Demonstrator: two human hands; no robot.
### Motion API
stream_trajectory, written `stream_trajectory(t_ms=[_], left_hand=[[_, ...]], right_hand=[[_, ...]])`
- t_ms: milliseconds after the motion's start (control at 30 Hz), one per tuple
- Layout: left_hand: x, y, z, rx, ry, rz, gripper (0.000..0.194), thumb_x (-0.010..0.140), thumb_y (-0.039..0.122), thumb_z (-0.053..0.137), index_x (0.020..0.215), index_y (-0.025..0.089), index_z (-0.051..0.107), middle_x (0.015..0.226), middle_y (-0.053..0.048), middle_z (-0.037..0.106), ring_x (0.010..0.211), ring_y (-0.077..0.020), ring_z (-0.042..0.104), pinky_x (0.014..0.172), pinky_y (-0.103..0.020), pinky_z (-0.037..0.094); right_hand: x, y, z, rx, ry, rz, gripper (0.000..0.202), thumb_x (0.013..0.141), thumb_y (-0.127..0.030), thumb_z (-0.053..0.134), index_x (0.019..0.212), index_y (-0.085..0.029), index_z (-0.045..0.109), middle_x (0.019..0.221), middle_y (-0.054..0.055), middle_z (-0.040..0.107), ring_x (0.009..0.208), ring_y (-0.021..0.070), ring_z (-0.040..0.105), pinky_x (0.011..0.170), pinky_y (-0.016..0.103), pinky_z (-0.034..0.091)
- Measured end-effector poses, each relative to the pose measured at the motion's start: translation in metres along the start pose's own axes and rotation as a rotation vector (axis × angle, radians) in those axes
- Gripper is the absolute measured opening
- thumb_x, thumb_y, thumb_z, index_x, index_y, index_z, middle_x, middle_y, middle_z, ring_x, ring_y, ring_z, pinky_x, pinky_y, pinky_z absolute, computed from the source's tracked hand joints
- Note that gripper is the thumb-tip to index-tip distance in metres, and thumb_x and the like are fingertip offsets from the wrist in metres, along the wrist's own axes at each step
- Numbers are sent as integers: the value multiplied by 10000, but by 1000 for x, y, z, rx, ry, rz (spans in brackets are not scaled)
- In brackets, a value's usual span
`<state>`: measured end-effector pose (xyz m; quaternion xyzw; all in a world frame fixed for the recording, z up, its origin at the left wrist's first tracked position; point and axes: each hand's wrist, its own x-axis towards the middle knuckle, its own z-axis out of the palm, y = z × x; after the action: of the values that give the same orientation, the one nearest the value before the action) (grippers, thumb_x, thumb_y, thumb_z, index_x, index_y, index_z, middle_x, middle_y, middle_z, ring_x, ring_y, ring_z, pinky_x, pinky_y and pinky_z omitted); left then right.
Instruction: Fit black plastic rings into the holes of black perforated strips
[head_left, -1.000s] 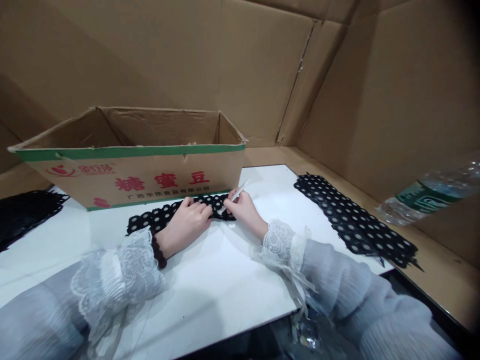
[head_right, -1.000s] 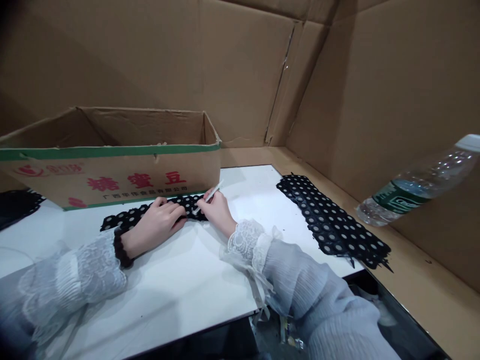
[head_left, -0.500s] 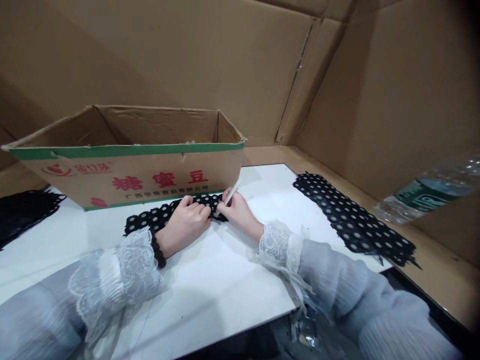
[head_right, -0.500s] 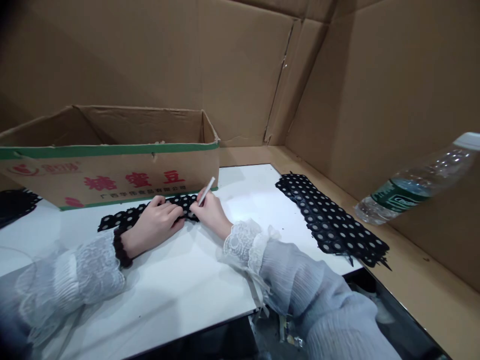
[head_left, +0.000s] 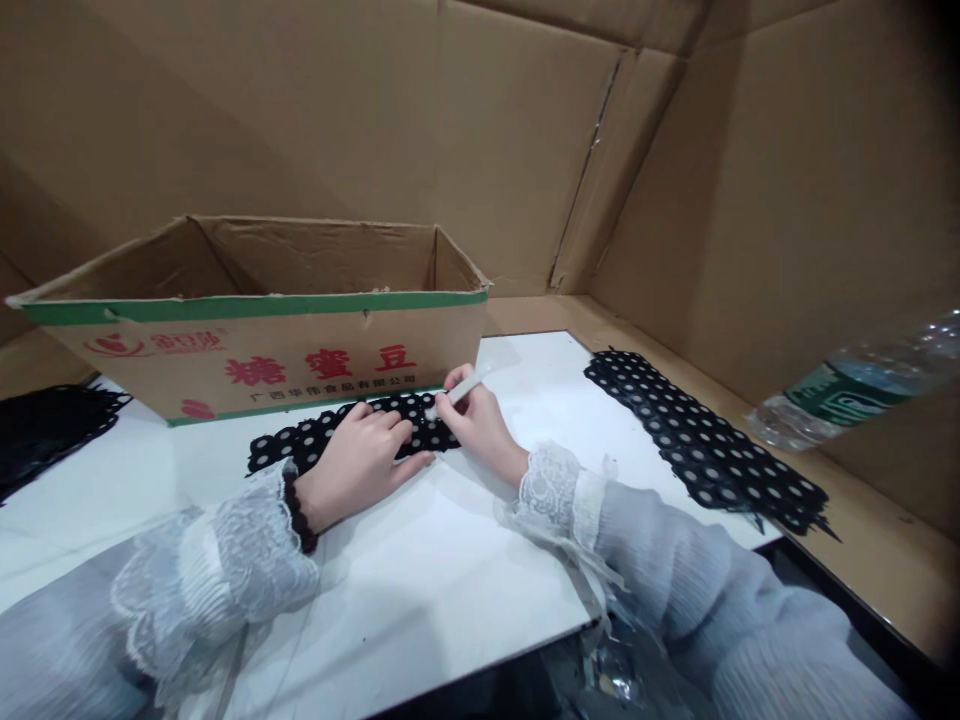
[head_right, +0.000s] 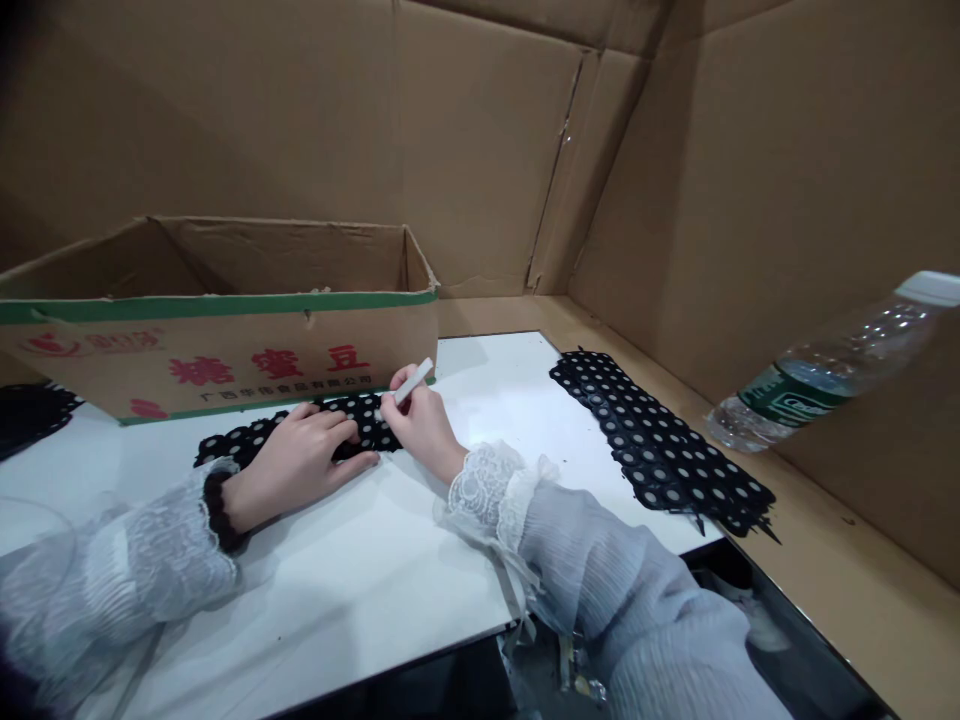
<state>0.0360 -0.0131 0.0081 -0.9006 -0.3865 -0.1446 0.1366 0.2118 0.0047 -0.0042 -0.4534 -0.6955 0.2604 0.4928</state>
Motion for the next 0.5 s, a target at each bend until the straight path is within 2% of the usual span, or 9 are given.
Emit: stream_trajectory(t_ms=[67,200,367,433,500], left_hand=[[4,-4,0,-44,-1,-79,349,890,430,402,734,168,571,736,-56,633,722,-209,581,737,-363,379],[9,-18,13,-33,-6,-257,289,895,329,379,940,144,596,940,-118,644,927,-273,570,800,-405,395],[3,-18,26,-58,-86,-350,426,893,289,350,1221,42,461,1150,-191,564,1082,-311,517,932,-447,373],[3,-17,26,-100,-81,-366,458,890,295,347,1254,30,425,1187,-205,526,1105,-318,501,953,-449,370],[4,-22,23,-215,-73,-403,430,884,308,356,1214,53,461,1174,-188,529,1093,-294,514,951,-418,391]], right_hand=[[3,2,-4,-14,18,-4,98,813,-304,455,811,-216,412,659,-40,455,570,109,455,569,241,367],[10,14,-10,-89,-111,-23,179,771,-329,535,715,-214,409,622,-45,456,578,116,439,577,248,354],[18,28,-15,-178,-165,-95,247,751,-350,568,628,-208,407,703,2,550,716,155,516,733,309,406],[20,30,-16,-236,-234,-148,268,782,-343,533,576,-205,431,703,21,569,772,176,532,817,348,395],[20,32,-16,-254,-286,-182,302,826,-347,480,558,-208,479,683,30,575,784,184,542,848,362,389]])
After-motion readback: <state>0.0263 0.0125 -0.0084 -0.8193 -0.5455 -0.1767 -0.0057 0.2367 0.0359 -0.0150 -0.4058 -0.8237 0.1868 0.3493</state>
